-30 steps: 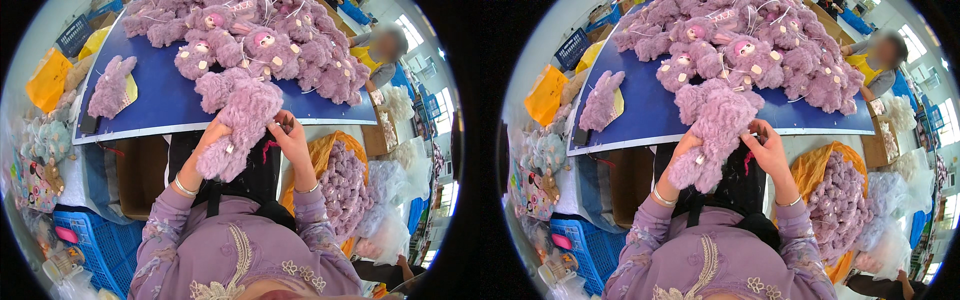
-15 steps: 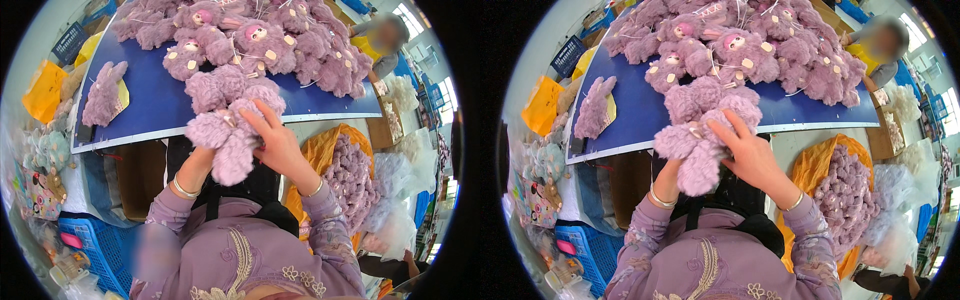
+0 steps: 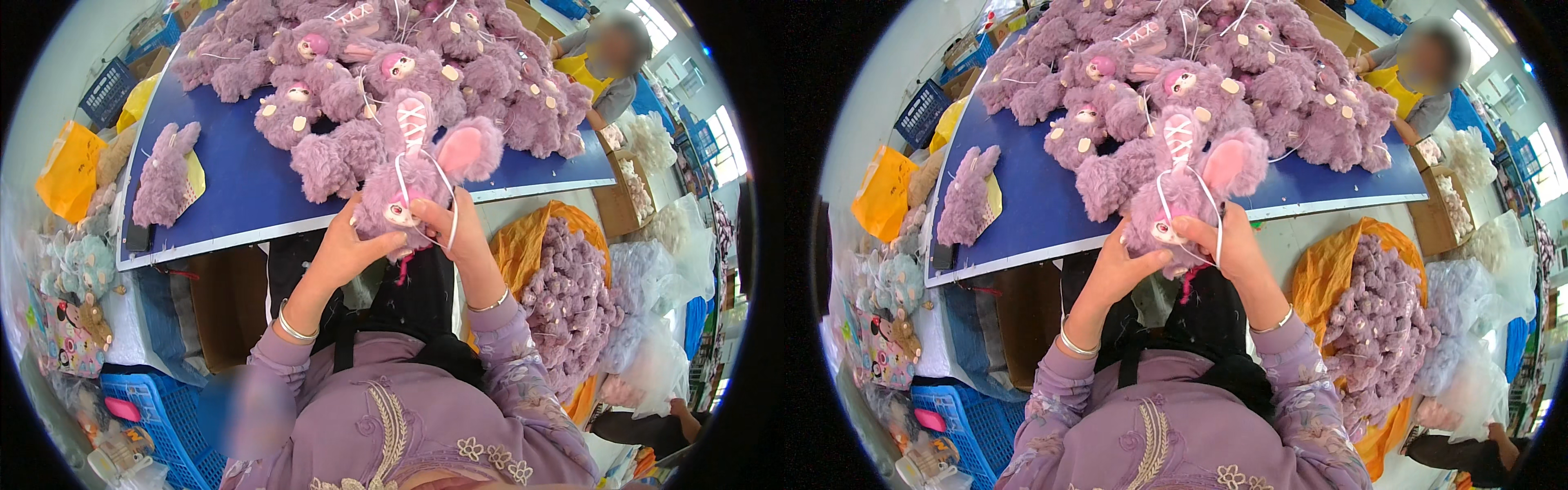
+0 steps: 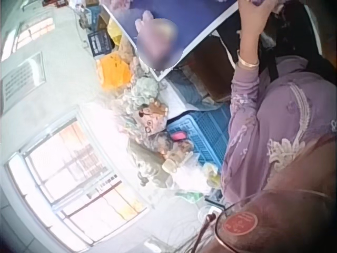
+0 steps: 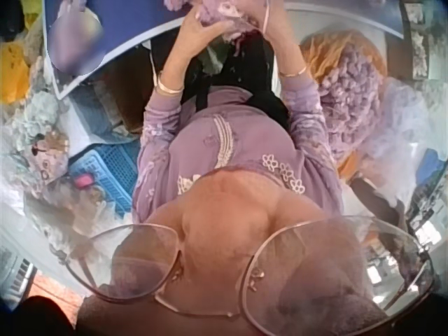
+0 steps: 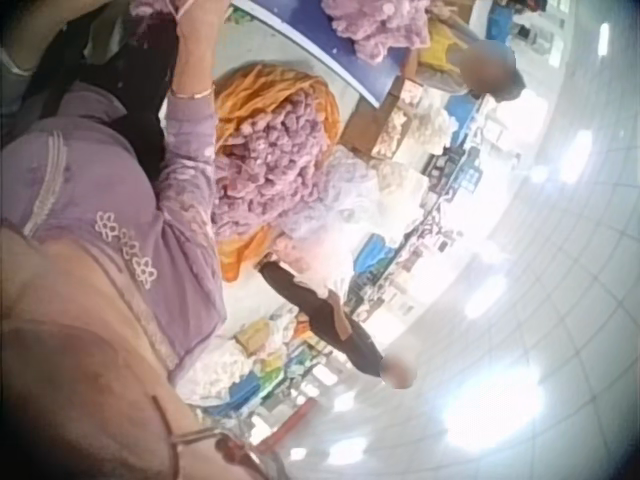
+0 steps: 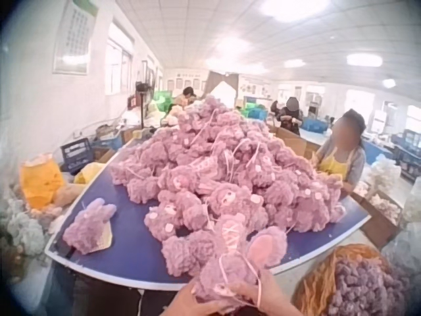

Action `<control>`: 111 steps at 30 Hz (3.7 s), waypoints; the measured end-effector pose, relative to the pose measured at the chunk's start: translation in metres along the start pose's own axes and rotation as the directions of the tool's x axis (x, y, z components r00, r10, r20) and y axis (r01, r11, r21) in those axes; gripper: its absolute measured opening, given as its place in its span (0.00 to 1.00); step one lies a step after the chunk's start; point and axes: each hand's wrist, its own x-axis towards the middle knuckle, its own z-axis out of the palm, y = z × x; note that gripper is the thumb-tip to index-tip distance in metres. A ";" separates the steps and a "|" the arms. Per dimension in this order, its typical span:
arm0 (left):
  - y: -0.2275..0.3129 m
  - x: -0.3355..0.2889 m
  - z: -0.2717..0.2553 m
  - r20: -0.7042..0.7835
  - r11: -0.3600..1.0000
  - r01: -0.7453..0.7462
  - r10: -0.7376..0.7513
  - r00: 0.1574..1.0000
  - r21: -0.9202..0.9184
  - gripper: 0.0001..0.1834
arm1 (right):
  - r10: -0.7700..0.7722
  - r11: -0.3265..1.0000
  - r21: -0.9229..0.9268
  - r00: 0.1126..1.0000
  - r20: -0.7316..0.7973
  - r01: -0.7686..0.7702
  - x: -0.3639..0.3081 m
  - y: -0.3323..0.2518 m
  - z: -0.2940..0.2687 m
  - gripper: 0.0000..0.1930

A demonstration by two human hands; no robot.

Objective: The person trims excess threads and strings from purple plush bunny toys using scissors. They pick up each toy, cut the loose threads, and place the finished items into a yellow sack. The work is performed at a blue table in a factory setting with other workers visible in the background.

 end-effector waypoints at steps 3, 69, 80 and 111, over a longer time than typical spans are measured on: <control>-0.009 0.005 -0.001 -0.013 0.999 0.038 -0.039 0.999 -0.036 0.36 | -0.168 0.968 0.180 0.984 -0.066 0.177 0.008 0.005 0.011 0.22; 0.004 0.007 -0.017 -0.288 0.969 -0.116 0.049 0.956 -0.220 0.11 | -0.228 0.803 -0.558 0.973 0.036 0.208 0.014 -0.025 0.062 0.06; 0.010 0.006 -0.023 -0.250 0.866 0.065 -0.214 0.944 -0.497 0.12 | -0.076 0.993 -0.094 0.997 0.009 0.076 0.019 -0.014 0.040 0.09; 0.012 0.002 -0.016 -0.291 0.920 -0.015 -0.108 0.951 -0.391 0.12 | -0.210 0.467 -0.822 0.944 0.255 0.326 0.004 -0.034 0.049 0.15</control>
